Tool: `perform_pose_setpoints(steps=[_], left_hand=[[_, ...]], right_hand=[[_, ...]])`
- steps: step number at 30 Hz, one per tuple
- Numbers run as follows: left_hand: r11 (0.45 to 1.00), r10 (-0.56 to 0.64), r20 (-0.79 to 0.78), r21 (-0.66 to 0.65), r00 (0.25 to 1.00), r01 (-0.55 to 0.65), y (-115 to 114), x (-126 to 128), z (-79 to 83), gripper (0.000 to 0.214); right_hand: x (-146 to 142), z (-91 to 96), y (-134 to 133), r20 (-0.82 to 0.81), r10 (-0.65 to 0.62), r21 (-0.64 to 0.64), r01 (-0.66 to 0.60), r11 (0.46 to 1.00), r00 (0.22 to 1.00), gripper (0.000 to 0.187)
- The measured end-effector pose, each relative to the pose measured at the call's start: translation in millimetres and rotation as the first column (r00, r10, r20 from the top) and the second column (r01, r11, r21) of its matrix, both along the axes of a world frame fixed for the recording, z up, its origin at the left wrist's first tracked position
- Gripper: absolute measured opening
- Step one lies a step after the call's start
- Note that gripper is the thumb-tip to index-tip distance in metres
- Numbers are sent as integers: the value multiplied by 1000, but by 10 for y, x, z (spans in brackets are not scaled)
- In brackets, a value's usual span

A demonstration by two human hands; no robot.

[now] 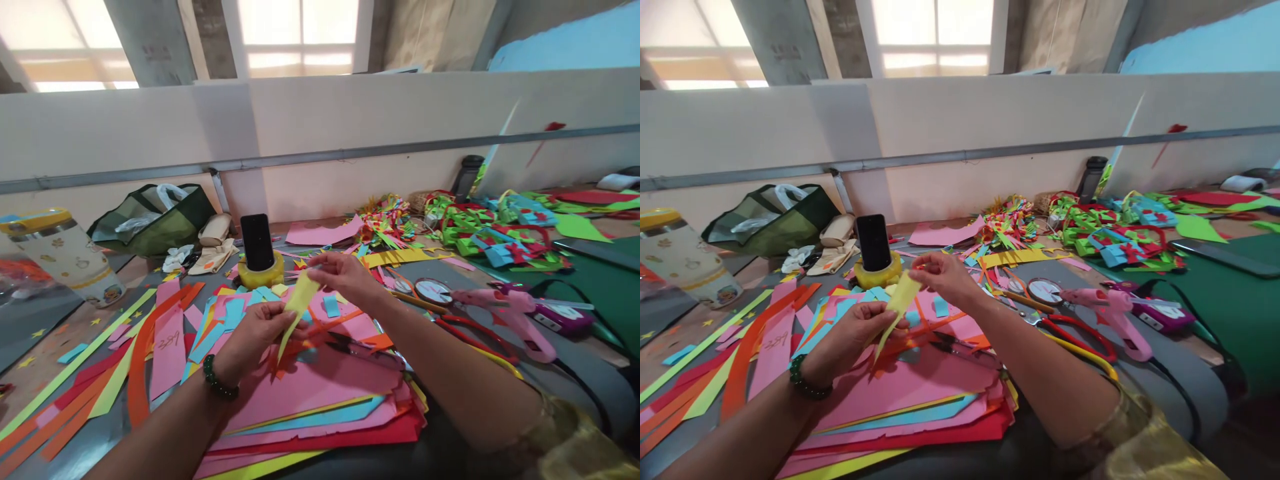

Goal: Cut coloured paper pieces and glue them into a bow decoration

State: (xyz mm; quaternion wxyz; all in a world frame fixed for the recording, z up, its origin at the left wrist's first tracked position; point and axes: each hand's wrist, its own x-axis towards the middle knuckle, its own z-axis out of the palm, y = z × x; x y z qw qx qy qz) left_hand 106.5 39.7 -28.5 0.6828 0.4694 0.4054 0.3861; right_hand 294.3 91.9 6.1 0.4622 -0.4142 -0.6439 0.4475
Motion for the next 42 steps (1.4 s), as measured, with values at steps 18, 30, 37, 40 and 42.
perform_pose_setpoints(steps=[18,30,37,40,42], left_hand=[[919,380,214,21,900,-393,107,-98,57,8],[943,322,188,20,928,-331,121,-59,1,17],[933,352,199,1,915,-359,146,-74,7,20],[928,364,207,1,908,-372,178,-83,-12,16],[928,366,205,0,908,-374,193,-84,-25,13]], right_hand=[[631,137,376,-100,-524,491,500,713,846,38],[489,-763,886,581,-347,245,248,937,737,27],[587,-458,783,434,-263,145,222,964,861,26],[633,-328,680,307,-206,99,184,978,929,23],[653,-257,613,221,-179,84,164,983,959,25]])
